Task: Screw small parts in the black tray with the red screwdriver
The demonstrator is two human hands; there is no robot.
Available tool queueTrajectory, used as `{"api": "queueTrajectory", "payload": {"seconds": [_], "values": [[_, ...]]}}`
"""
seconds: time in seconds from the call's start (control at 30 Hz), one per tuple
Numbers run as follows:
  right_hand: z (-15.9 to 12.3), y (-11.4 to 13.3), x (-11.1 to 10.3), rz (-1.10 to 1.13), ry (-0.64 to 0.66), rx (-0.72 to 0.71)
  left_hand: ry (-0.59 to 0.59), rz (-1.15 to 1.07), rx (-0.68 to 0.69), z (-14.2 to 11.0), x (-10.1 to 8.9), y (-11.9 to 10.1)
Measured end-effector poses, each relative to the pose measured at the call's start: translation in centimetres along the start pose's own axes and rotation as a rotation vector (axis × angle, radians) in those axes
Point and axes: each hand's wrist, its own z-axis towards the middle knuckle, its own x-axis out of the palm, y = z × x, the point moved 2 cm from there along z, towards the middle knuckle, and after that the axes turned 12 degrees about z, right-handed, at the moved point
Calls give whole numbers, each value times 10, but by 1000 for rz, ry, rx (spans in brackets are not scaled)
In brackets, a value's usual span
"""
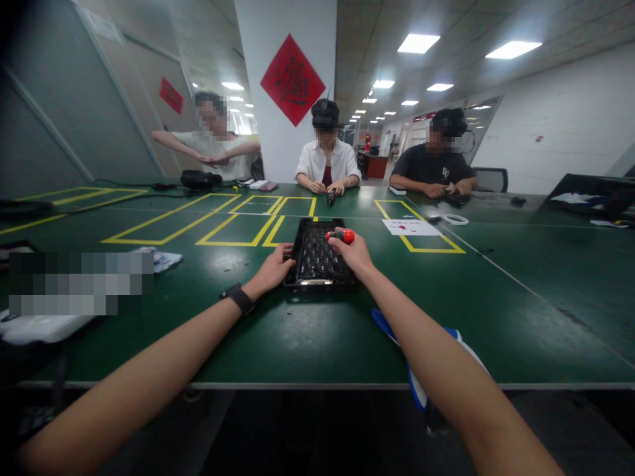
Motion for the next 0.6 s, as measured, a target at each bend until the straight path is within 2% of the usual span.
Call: {"api": "queueTrajectory", "payload": {"seconds": [0.13, 0.23, 0.6], "values": [[0, -2, 0, -71, 77, 7, -3, 4, 12, 0, 0, 0], [-1, -1, 1, -75, 89, 14, -5, 11, 7, 1, 1, 1], [-1, 4, 3, 208, -122, 68, -12, 101, 8, 7, 2, 7]]}}
